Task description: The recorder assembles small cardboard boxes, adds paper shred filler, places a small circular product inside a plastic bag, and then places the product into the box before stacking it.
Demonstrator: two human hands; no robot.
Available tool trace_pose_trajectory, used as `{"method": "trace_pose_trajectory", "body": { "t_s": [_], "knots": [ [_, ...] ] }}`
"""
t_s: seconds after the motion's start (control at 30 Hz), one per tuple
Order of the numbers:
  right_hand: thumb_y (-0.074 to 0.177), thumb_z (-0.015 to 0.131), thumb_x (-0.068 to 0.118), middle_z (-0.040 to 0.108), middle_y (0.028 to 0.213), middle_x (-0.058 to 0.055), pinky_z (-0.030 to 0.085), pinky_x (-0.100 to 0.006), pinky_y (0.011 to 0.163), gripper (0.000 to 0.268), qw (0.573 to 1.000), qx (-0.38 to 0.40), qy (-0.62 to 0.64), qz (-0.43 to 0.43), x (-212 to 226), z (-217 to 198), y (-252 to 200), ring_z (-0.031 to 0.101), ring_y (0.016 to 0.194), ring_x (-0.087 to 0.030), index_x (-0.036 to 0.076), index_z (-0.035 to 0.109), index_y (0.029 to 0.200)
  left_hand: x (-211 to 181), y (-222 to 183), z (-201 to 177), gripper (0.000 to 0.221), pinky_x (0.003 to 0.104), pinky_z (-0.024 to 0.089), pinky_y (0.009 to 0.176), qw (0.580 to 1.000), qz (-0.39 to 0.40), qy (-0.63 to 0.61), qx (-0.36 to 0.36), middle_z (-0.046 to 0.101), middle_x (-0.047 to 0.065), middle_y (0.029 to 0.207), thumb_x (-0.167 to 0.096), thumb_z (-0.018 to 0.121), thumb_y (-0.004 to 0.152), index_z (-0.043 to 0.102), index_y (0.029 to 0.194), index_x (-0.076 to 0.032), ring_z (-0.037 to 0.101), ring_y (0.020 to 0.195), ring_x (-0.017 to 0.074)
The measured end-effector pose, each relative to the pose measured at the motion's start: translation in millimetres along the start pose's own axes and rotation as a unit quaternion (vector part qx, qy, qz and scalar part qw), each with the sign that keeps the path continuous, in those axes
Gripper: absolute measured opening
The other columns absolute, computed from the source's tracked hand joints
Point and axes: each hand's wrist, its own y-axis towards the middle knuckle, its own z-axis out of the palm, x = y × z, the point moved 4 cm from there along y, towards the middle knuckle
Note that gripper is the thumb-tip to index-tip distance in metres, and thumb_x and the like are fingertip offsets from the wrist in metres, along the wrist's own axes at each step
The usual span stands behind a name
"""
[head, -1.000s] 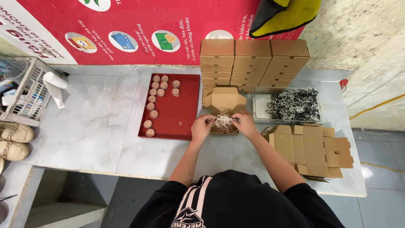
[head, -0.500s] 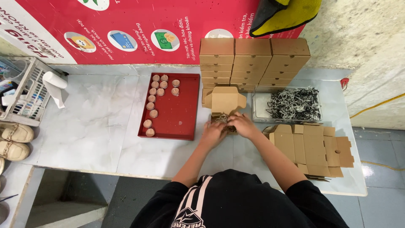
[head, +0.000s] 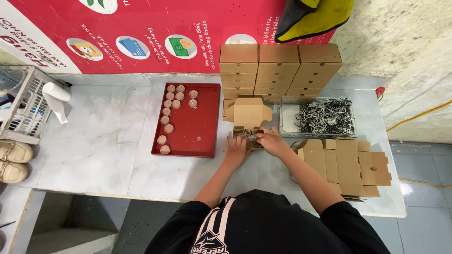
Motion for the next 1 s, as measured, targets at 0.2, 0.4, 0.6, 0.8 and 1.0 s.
{"method": "trace_pose_trajectory", "body": {
  "t_s": [0.2, 0.4, 0.6, 0.8, 1.0],
  "knots": [
    [0.086, 0.06, 0.01, 0.069, 0.125, 0.002, 0.035, -0.043, 0.101, 0.023, 0.996, -0.059, -0.038, -0.056, -2, 16, -1, 0.045, 0.134, -0.022, 0.011, 0.08, 0.099, -6, -1, -15, 0.052, 0.067, 0.017, 0.118, 0.998, 0.038, 0.024, 0.031, 0.058, 0.009, 0.131, -0.044, 0.063, 0.096, 0.058, 0.132, -0.006, 0.049, 0.129, 0.0274],
    [0.083, 0.057, -0.011, 0.075, 0.119, -0.001, 0.032, -0.054, 0.106, 0.041, 0.96, -0.198, 0.193, -0.052, -35, -12, -1, 0.052, 0.125, -0.031, 0.015, 0.082, 0.104, -20, 4, -38, 0.057, 0.066, 0.014, 0.115, 0.996, 0.026, 0.063, 0.061, 0.056, 0.014, 0.132, -0.045, 0.065, 0.09, 0.058, 0.124, 0.0, 0.046, 0.13, 0.0297],
    [0.098, 0.04, -0.008, 0.07, 0.115, -0.012, 0.061, -0.033, 0.091, 0.032, 0.688, -0.327, 0.618, 0.195, -165, 49, -14, 0.072, 0.1, -0.021, 0.002, 0.062, 0.119, -17, -3, -17, 0.05, 0.045, 0.033, 0.115, 0.991, 0.114, -0.03, 0.067, 0.058, 0.011, 0.138, -0.039, 0.058, 0.095, 0.061, 0.136, -0.009, 0.048, 0.133, 0.028],
    [0.096, 0.055, 0.008, 0.072, 0.121, -0.02, 0.054, -0.037, 0.09, 0.034, 0.768, -0.219, 0.472, 0.373, -229, 81, -45, 0.07, 0.106, -0.029, 0.003, 0.068, 0.127, -17, 13, -10, 0.037, 0.047, 0.038, 0.105, 0.985, -0.007, -0.085, 0.15, 0.055, 0.007, 0.144, -0.035, 0.048, 0.102, 0.068, 0.129, -0.019, 0.047, 0.132, 0.0271],
    [0.094, 0.06, 0.015, 0.074, 0.114, -0.023, 0.055, -0.042, 0.088, 0.038, 0.815, -0.214, 0.401, 0.361, -288, 137, -42, 0.072, 0.101, -0.034, 0.001, 0.071, 0.128, -21, 22, -10, 0.044, 0.051, 0.037, 0.101, 0.994, -0.008, -0.04, 0.102, 0.057, 0.011, 0.127, -0.037, 0.053, 0.098, 0.065, 0.132, -0.013, 0.048, 0.123, 0.0303]
  ]
}}
